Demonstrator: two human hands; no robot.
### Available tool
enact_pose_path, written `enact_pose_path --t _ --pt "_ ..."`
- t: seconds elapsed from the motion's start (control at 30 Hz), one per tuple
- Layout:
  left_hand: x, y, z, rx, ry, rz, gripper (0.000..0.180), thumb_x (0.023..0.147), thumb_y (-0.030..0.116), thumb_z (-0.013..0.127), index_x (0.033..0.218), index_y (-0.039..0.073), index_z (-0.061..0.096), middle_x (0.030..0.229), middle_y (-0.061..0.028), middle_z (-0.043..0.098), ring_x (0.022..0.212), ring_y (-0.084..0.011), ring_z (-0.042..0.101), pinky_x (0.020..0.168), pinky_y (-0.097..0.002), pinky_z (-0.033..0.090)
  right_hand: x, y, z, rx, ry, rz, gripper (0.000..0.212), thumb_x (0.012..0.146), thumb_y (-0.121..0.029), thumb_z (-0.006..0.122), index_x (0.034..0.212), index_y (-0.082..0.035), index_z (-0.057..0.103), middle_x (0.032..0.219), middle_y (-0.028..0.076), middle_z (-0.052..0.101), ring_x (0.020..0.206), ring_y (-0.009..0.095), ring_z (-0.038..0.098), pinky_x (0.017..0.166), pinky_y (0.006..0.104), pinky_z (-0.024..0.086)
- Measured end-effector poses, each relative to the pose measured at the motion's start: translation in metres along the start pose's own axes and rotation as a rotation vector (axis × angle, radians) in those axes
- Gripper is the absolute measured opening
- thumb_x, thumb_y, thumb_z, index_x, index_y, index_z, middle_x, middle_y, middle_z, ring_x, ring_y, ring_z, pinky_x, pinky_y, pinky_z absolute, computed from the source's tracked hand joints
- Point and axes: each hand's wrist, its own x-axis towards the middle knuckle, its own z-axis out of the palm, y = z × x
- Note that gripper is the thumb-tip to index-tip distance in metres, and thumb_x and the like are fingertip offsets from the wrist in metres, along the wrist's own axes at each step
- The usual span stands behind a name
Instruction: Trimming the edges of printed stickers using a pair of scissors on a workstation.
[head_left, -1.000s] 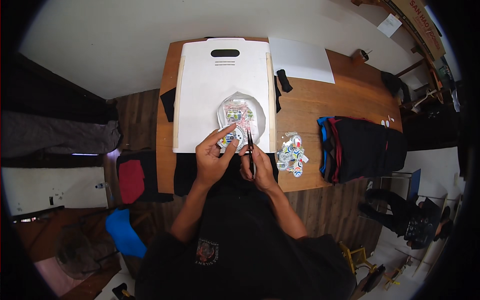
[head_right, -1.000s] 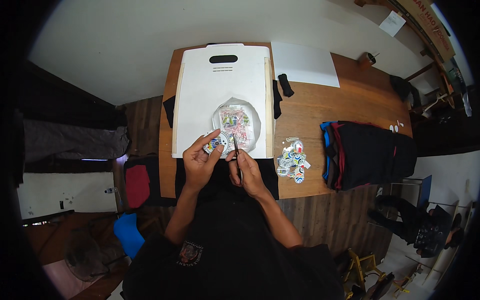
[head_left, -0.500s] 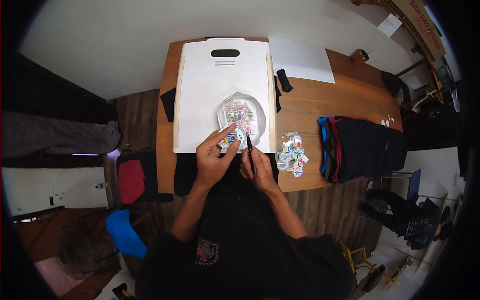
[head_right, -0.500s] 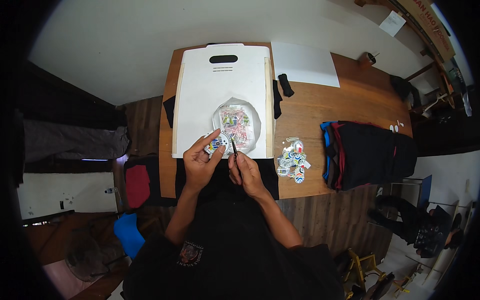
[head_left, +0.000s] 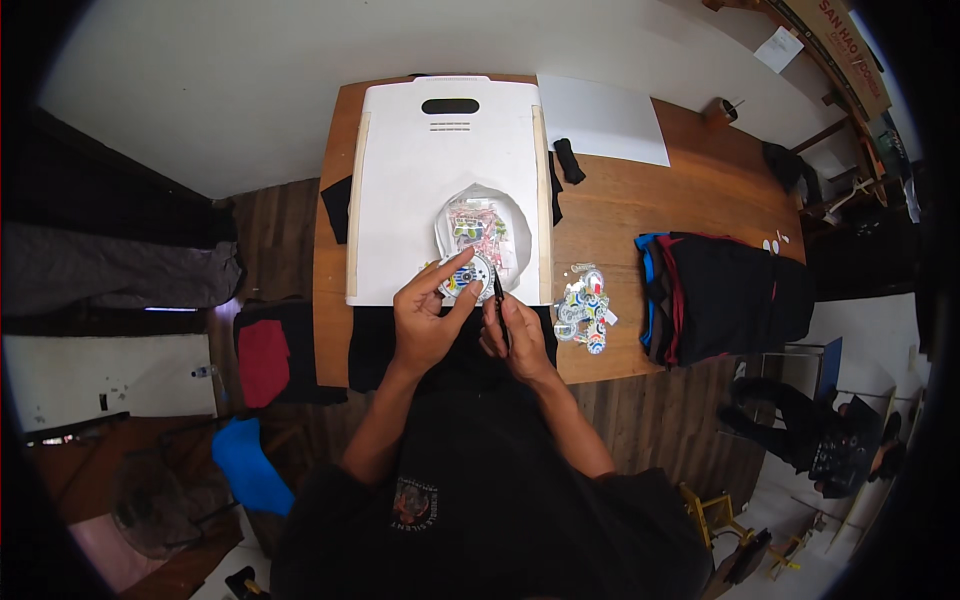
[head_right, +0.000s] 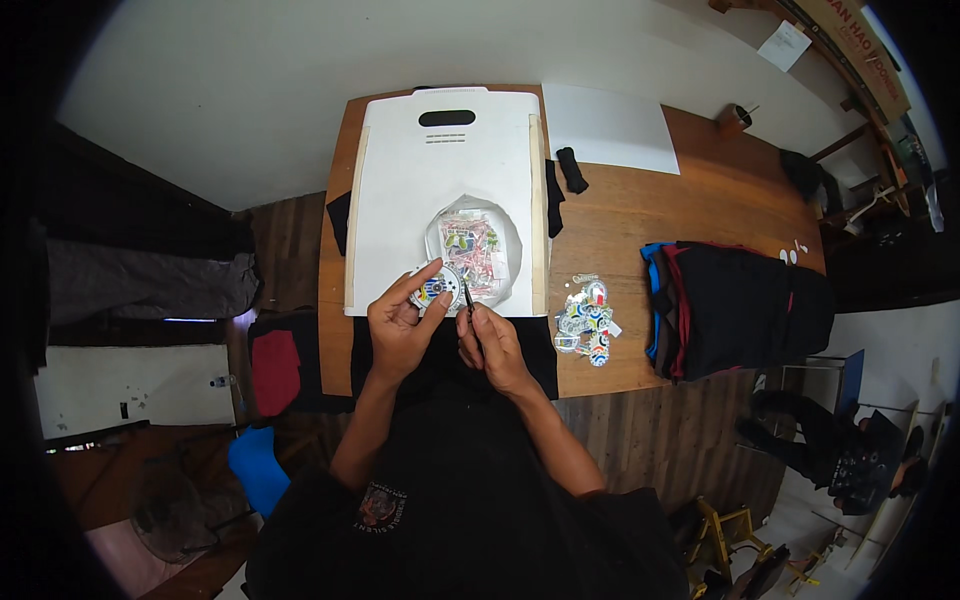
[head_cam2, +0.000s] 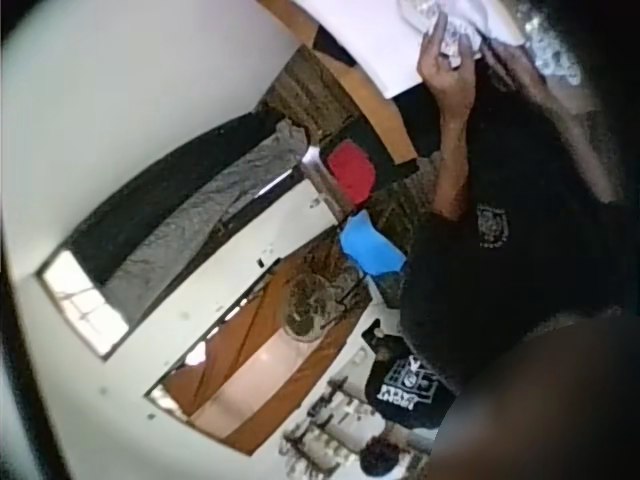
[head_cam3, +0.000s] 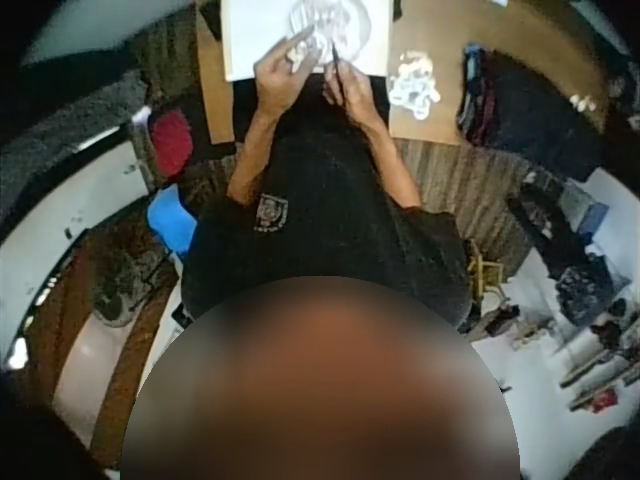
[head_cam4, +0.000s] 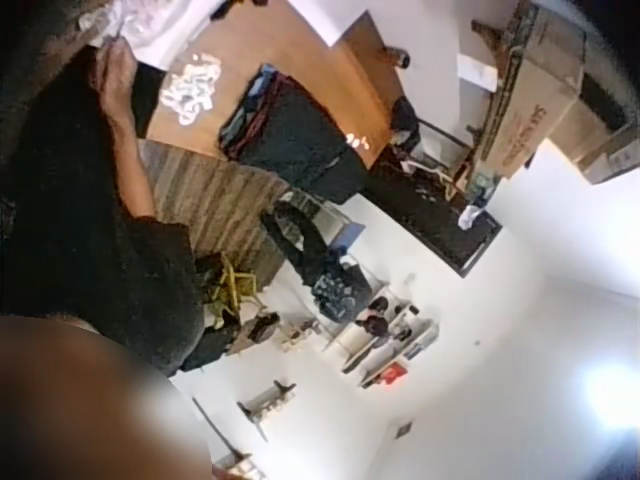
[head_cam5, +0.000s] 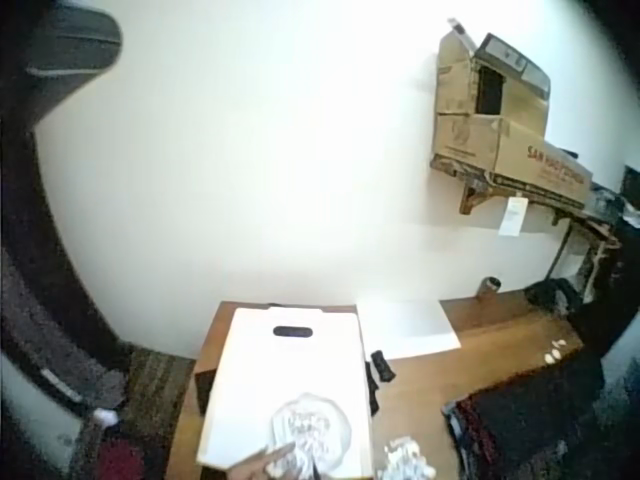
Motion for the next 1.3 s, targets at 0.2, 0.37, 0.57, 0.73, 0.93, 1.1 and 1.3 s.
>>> enact_pose_path --t 0.2,0.37,0.57,0.73,0.93,1.1,1.3 --pt "0.0003 -0.0005 -0.0006 -0.002 -0.003 -0.006 0.043 0.087 -0.015 0.065 0.129 -0.01 0.059 0.109 -0.0115 0.063 0.102 -0.0125 0.061 0.087 -0.0218 0.05 0.0005 -0.0002 0.0009 0.004 0.002 -0.004 0.039 0.11 -0.038 0.032 0.095 -0.006 0.049 0.056 -0.004 0.034 0.044 0.006 0.028 0.046 0.022 0.027" --pt "0.0007 -0.0017 0.0 -0.014 -0.002 -0.003 0.043 0.087 -0.015 0.066 0.129 -0.01 0.059 0.11 -0.012 0.063 0.102 -0.0129 0.061 0.088 -0.0223 0.05 0.0013 0.0004 0.001 0.013 0.01 -0.007 0.039 0.11 -0.037 0.031 0.094 -0.006 0.049 0.055 -0.004 0.034 0.044 0.006 0.027 0.046 0.022 0.027" --pt "0.0009 -0.0002 0.0013 -0.022 0.002 -0.016 0.043 0.087 -0.015 0.066 0.129 -0.01 0.059 0.111 -0.0121 0.063 0.103 -0.0132 0.061 0.089 -0.0225 0.05 0.0014 0.0017 -0.0008 0.016 0.012 -0.01 0.039 0.11 -0.037 0.031 0.094 -0.006 0.049 0.055 -0.004 0.033 0.044 0.006 0.027 0.046 0.0222 0.027" --pt "0.0015 -0.0008 0.0004 -0.037 0.001 -0.022 0.043 0.087 -0.015 0.066 0.129 -0.01 0.059 0.111 -0.0123 0.063 0.104 -0.0135 0.061 0.089 -0.0229 0.05 0.0024 -0.0009 0.0021 -0.001 0.019 -0.013 0.039 0.11 -0.037 0.031 0.093 -0.006 0.049 0.055 -0.004 0.033 0.044 0.006 0.027 0.046 0.0223 0.027" --pt "0.001 -0.0014 -0.0009 -0.027 -0.006 -0.031 0.043 0.087 -0.014 0.066 0.129 -0.01 0.059 0.111 -0.0124 0.063 0.104 -0.0133 0.062 0.089 -0.0225 0.05 0.0022 0.0009 0.0008 0.006 0.02 -0.021 0.039 0.11 -0.037 0.032 0.093 -0.007 0.049 0.055 -0.004 0.033 0.044 0.006 0.027 0.046 0.0223 0.027" --pt "0.0006 -0.0006 -0.0013 -0.042 -0.005 -0.038 0.044 0.087 -0.014 0.066 0.129 -0.009 0.059 0.111 -0.012 0.063 0.103 -0.0129 0.062 0.088 -0.0219 0.05 0.002 -0.0027 0.0015 0.005 0.004 -0.017 0.039 0.11 -0.038 0.033 0.093 -0.007 0.049 0.055 -0.004 0.033 0.044 0.006 0.027 0.046 0.0221 0.026" --pt "-0.0001 -0.0006 -0.0016 -0.046 -0.015 -0.032 0.043 0.087 -0.014 0.066 0.129 -0.009 0.059 0.11 -0.0113 0.063 0.102 -0.012 0.061 0.087 -0.021 0.05 0.0014 -0.0059 0.0035 -0.016 -0.002 -0.022 0.039 0.11 -0.038 0.034 0.093 -0.007 0.049 0.055 -0.004 0.033 0.044 0.006 0.027 0.046 0.0222 0.025"
